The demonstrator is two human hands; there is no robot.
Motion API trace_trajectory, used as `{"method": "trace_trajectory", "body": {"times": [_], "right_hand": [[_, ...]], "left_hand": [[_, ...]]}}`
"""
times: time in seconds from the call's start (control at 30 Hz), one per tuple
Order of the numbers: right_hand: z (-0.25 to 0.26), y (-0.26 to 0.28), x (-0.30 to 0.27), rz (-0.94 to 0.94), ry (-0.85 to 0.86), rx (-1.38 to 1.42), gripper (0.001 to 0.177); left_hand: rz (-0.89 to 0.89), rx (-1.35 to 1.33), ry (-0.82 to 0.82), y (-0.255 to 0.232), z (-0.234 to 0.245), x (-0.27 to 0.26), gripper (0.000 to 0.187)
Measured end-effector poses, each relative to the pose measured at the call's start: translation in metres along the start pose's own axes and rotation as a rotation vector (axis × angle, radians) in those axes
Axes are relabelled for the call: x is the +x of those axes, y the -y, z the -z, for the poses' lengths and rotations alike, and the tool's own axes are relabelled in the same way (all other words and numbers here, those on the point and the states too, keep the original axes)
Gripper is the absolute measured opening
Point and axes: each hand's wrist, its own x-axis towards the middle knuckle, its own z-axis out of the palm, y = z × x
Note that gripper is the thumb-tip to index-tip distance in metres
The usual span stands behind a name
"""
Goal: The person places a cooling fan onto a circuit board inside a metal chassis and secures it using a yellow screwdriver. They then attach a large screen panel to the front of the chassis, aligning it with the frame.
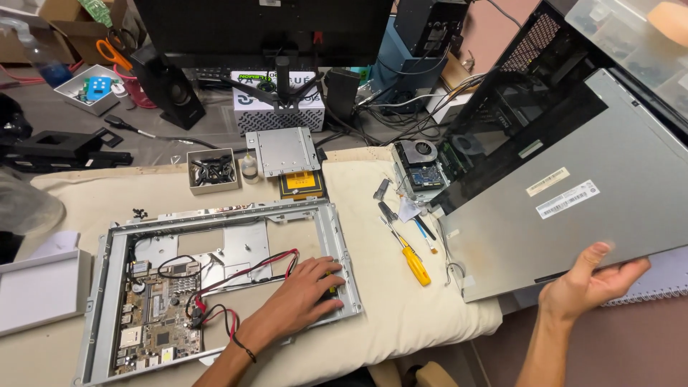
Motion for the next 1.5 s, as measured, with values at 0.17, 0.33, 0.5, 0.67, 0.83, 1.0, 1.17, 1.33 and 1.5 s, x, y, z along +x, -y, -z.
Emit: {"method": "trace_trajectory", "body": {"times": [0.17,0.33,0.5,0.67,0.83,1.0,1.17,1.33,1.5], "right_hand": [[0.001,-0.003,0.001,0.003,0.007,-0.011,0.030],[-0.008,0.029,-0.002,0.166,-0.118,-0.131,0.036],[-0.033,0.050,-0.031,0.407,-0.167,-0.269,0.014],[-0.119,0.020,-0.034,0.135,0.505,-0.213,0.019],[-0.214,-0.049,-0.025,-0.432,0.885,-0.306,0.068],[-0.267,-0.140,-0.043,-0.494,0.962,-0.560,0.109],[-0.280,-0.128,-0.028,-0.697,0.933,-0.557,0.099],[-0.271,-0.079,-0.015,-0.668,0.803,-0.462,0.084],[-0.254,-0.009,-0.016,-0.715,0.673,0.092,0.063]], "left_hand": [[0.023,-0.002,0.016,0.000,0.000,0.001,0.040],[0.036,-0.010,0.017,-0.001,-0.001,-0.001,0.041],[0.033,0.011,0.021,-0.002,-0.001,0.000,0.041],[-0.011,0.005,-0.027,-0.005,0.004,-0.003,0.037],[0.023,0.018,-0.041,-0.004,0.028,-0.032,0.036],[0.150,0.117,-0.142,0.004,0.057,-0.071,0.032],[0.232,0.119,-0.199,0.012,0.065,-0.109,0.035],[0.278,0.083,-0.272,-0.003,0.071,-0.128,0.037],[0.235,0.129,-0.390,-0.009,0.072,-0.142,0.033]]}}
